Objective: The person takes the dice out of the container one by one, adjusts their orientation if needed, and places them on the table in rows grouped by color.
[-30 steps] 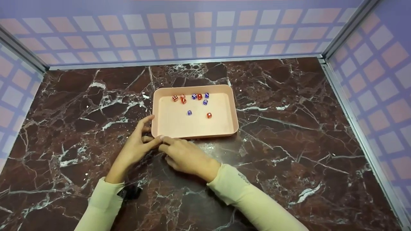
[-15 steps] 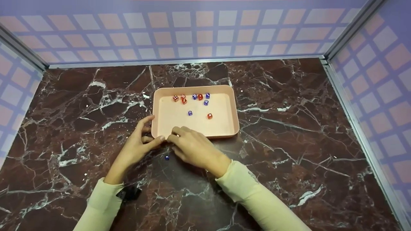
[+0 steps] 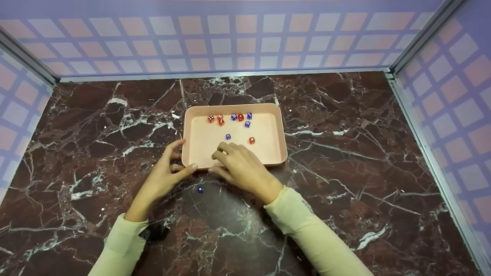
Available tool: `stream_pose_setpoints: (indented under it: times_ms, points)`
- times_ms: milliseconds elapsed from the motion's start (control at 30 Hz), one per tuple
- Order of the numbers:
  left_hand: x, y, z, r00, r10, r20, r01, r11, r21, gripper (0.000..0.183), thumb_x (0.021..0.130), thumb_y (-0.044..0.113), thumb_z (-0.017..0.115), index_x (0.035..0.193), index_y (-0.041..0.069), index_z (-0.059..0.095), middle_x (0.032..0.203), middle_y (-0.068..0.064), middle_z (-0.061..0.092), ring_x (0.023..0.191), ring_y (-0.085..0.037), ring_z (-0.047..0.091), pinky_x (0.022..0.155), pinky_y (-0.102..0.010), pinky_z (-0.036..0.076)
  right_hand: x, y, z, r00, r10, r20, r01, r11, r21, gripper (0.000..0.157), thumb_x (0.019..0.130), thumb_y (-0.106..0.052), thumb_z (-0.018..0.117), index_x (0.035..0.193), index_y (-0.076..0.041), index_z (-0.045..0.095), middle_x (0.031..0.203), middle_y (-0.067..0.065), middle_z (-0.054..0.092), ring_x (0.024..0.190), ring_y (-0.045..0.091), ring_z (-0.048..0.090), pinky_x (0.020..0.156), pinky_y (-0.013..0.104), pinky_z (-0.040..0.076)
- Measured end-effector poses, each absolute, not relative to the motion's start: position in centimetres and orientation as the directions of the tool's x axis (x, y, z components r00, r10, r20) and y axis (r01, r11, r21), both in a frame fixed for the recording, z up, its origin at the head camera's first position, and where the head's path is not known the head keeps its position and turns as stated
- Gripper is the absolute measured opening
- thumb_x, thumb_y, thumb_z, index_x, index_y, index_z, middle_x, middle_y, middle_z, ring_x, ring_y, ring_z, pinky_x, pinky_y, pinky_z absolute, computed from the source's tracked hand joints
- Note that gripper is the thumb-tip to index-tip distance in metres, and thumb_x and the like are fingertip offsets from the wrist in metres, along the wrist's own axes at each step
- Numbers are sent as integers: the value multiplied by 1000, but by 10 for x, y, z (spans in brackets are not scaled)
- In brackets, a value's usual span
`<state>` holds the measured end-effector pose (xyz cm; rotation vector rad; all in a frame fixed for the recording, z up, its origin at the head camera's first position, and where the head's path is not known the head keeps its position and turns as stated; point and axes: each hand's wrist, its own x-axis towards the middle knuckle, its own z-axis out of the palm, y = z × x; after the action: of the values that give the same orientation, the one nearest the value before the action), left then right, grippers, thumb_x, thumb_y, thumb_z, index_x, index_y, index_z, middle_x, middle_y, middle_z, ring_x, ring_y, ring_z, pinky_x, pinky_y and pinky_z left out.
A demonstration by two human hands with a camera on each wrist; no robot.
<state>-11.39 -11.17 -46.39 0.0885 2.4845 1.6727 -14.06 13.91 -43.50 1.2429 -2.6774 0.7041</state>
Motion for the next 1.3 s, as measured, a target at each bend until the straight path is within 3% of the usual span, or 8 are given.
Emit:
stream_pose_setpoints:
  times_ms: [533, 900, 1167, 1300]
  points:
    - [-111, -115, -466, -988, 117, -100, -46, 396, 917, 79, 96, 20, 81, 162, 17, 37, 127, -21, 62, 94, -30, 73, 77, -42, 63, -155, 156, -438, -705, -642, 300, -709, 644, -287, 18, 102, -19, 72, 112, -5, 75, 112, 11, 68, 97, 33, 69, 89, 49, 59]
    - [-115, -111, -465, -988, 116, -103, -51, 387, 921, 79, 95, 19, 82, 161, 17, 38, 126, -20, 63, 95, -31, 73, 78, -40, 64, -167, 171, -439, -784, -553, 281, -620, 710, -333, 17, 99, -11, 74, 114, -1, 73, 109, 14, 68, 94, 34, 68, 87, 50, 60]
    - [-114, -111, -463, -988, 118, -99, -47, 385, 922, 79, 95, 19, 82, 160, 16, 39, 125, -21, 63, 93, -30, 73, 76, -39, 64, -177, 176, -442, -803, -527, 279, -596, 732, -330, 16, 98, -8, 72, 112, -1, 74, 106, 14, 67, 88, 34, 67, 78, 49, 60]
    - [-114, -112, -463, -987, 124, -98, -44, 380, 924, 79, 95, 19, 82, 160, 16, 39, 124, -21, 62, 92, -30, 73, 76, -39, 64, -184, 178, -441, -809, -513, 286, -585, 746, -317, 15, 98, -1, 68, 113, 0, 74, 106, 16, 67, 92, 35, 68, 80, 49, 61]
